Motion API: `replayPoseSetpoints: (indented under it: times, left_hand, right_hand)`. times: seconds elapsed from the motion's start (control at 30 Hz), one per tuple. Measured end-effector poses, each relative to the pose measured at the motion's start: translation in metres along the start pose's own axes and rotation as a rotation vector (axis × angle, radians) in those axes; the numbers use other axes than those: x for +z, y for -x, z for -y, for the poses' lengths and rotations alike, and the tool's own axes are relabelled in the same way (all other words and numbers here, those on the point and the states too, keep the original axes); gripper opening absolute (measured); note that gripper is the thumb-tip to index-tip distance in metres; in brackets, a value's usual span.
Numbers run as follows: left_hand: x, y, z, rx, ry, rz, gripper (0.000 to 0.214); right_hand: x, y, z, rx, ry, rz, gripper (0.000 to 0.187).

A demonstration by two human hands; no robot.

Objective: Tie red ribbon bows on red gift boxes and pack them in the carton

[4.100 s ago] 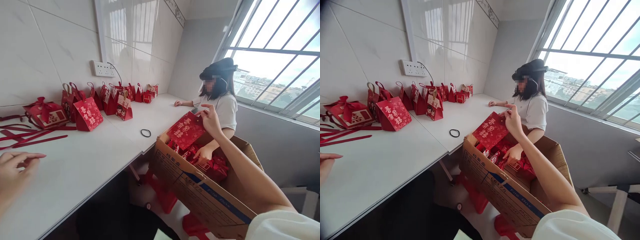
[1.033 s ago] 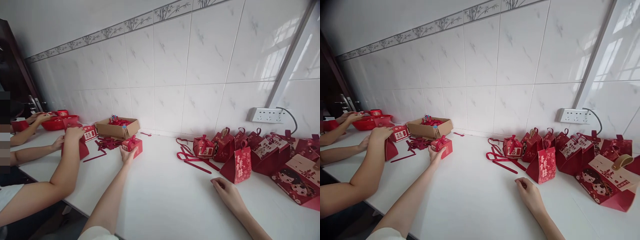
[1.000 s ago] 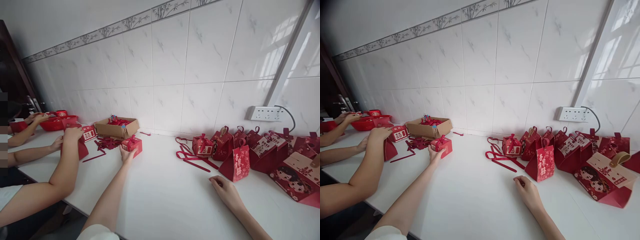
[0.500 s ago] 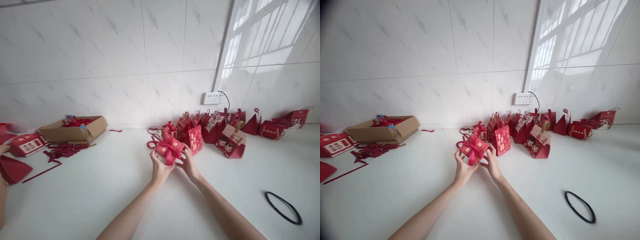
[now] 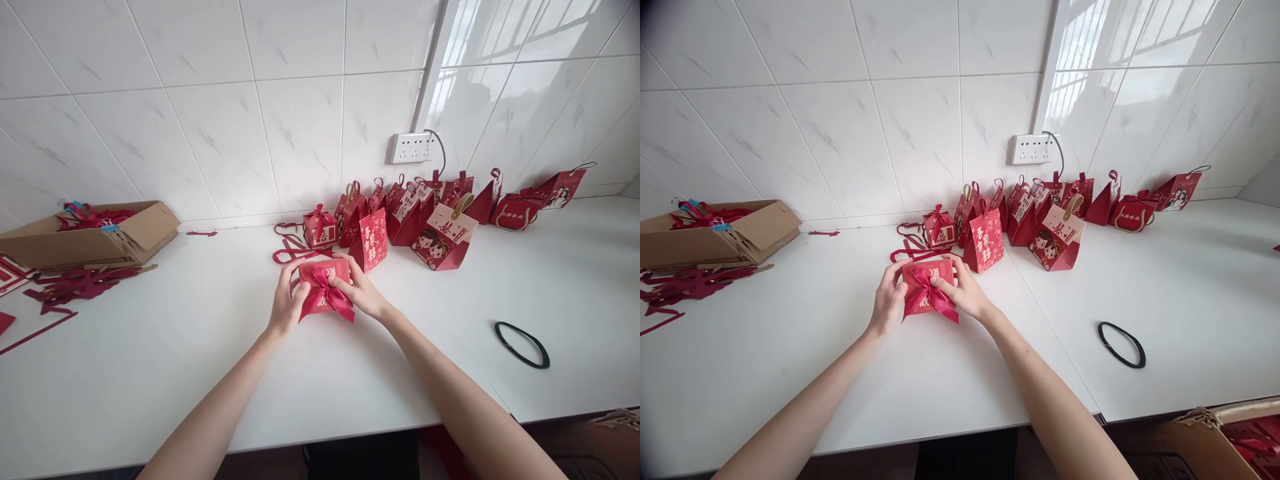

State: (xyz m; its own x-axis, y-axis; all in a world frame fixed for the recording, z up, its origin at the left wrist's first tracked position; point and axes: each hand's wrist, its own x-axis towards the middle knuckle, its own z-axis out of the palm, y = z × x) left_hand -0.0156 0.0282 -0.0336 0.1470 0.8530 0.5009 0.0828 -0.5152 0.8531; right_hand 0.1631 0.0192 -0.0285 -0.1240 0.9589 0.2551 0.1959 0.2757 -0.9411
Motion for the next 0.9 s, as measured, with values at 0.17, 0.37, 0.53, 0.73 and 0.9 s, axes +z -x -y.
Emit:
replayPoseSetpoints:
  times: [0.17, 0.37, 0.53, 0.73, 0.9]
  left_hand:
    - [0.003, -0.002, -0.002, -0.011, -0.062, 0.021, 0.047]
    - [0.007, -0.002, 0.002, 0.016, -0.066, -0.007, 0.05]
    - [0.012, -0.001, 0.003, 0.132, -0.156, -0.03, 0.049]
    - [0.011, -0.001, -0.006, 0.168, -0.204, 0.008, 0.025]
    - [0.018, 0.001, -0.012, 0.071, -0.076, -0.106, 0.015]
  right_hand:
    - [-0.004, -0.001, 0.001, 0.049, -0.063, 0.052, 0.067]
    - [-0.029, 0.005, 0.017, 0.104, 0.144, 0.025, 0.05]
    - [-0.038, 0.013, 0.03, 0.202, 0.319, 0.365, 0.049]
    - [-0.037, 0.017, 0.031, 0.066, 0.2, 0.394, 0.04]
    - [-0.034, 0.016, 0.032, 0.011, 0.158, 0.378, 0.048]
